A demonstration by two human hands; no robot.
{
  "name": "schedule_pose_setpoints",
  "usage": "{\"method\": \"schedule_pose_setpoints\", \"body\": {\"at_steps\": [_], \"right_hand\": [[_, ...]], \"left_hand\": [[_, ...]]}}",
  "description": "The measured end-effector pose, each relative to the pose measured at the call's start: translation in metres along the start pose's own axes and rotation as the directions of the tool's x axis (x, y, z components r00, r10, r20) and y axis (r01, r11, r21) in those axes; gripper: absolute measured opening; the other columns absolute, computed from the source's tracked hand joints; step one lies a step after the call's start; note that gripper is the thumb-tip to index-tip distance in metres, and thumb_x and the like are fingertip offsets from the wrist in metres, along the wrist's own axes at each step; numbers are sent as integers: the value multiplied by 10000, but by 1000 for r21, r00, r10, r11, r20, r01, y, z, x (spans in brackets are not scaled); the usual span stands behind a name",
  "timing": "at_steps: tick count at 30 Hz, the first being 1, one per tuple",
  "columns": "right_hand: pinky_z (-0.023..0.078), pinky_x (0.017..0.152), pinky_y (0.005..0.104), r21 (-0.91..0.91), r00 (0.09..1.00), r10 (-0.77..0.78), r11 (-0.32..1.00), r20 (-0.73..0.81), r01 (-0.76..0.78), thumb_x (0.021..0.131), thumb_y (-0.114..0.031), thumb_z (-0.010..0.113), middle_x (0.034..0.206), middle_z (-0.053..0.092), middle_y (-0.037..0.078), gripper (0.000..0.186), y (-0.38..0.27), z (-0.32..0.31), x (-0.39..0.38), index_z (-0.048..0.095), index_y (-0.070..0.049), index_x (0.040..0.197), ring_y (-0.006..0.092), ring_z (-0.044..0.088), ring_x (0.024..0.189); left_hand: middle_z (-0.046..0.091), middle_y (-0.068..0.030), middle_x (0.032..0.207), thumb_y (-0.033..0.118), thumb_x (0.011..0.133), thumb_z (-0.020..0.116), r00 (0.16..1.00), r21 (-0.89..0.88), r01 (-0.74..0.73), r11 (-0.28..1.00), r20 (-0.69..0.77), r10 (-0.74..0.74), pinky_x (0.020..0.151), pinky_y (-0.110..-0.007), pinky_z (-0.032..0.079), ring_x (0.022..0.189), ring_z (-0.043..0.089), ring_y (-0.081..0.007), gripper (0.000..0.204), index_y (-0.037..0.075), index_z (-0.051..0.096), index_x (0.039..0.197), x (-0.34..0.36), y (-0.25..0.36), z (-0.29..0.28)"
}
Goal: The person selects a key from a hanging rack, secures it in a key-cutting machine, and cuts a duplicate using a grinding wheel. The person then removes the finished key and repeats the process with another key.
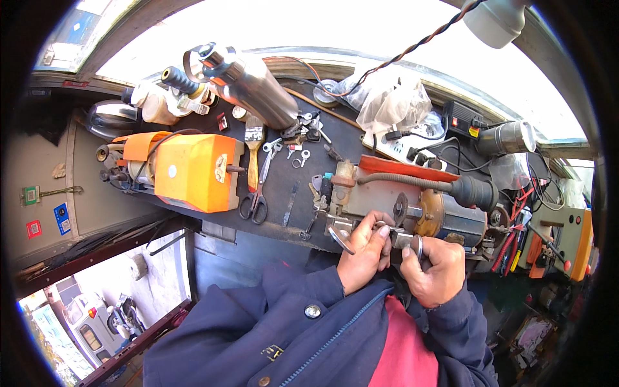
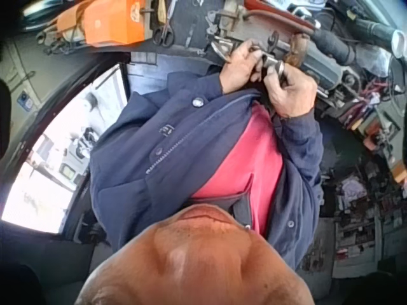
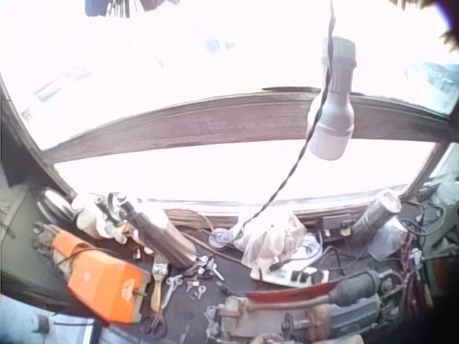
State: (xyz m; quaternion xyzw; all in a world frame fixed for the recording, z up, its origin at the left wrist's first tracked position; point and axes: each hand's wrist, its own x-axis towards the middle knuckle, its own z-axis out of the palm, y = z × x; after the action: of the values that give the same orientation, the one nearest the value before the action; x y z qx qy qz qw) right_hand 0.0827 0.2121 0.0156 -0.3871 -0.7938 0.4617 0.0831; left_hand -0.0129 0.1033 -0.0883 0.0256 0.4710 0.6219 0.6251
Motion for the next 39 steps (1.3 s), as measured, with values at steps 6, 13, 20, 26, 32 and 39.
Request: {"method": "schedule_pose_setpoints", "body": {"at_steps": [6,13,20,26,32,39], "right_hand": [[516,525,361,-79,997,54,996,56,-50,828,-130,714,660,671,137,90,0,-7,-3,747,-74,766,280,659,532],[497,475,413,-270,989,-114,953,95,136,788,-328,797,626,643,173,370,8,-11,2,648,-9,673,338,644,508],[490,498,428,-321,985,-72,939,158,121,786,-213,743,647,643,180,236,-3,-17,4,643,-11,717,361,630,532],[491,517,433,-380,970,-67,912,232,154,852,-287,728,639,627,180,322,-3,-20,7,618,-15,720,348,637,552],[489,528,445,-372,969,-56,917,241,145,848,-269,720,653,628,185,300,0,-18,5,606,-13,742,352,636,559],[491,520,438,-328,969,-77,932,233,153,802,-172,738,673,629,189,234,4,-17,5,594,-1,732,379,628,559]], "left_hand": [[457,-4,749,187,1086,453,1000,-76,8,997,-2,-8,535,-234,358,585,414,-89,168,106,484,1229,-3,-3,0],[478,3,709,161,1072,467,999,-73,26,997,-35,-29,515,-234,369,551,428,-77,155,80,501,1200,-1,2,3],[504,1,716,162,1070,473,998,-31,25,999,-53,-26,507,-219,373,538,445,-70,156,69,506,1190,-2,7,5],[489,-9,705,175,1074,472,999,-70,17,997,-29,-19,505,-219,369,532,438,-81,156,67,494,1185,-1,6,4],[468,-12,734,183,1078,464,1000,-78,2,997,-11,-3,525,-237,377,552,431,-94,159,75,479,1193,-2,3,2],[485,-20,759,172,1068,487,1000,-114,15,993,-8,-16,515,-238,374,558,434,-97,156,83,490,1196,-2,3,2]]}}
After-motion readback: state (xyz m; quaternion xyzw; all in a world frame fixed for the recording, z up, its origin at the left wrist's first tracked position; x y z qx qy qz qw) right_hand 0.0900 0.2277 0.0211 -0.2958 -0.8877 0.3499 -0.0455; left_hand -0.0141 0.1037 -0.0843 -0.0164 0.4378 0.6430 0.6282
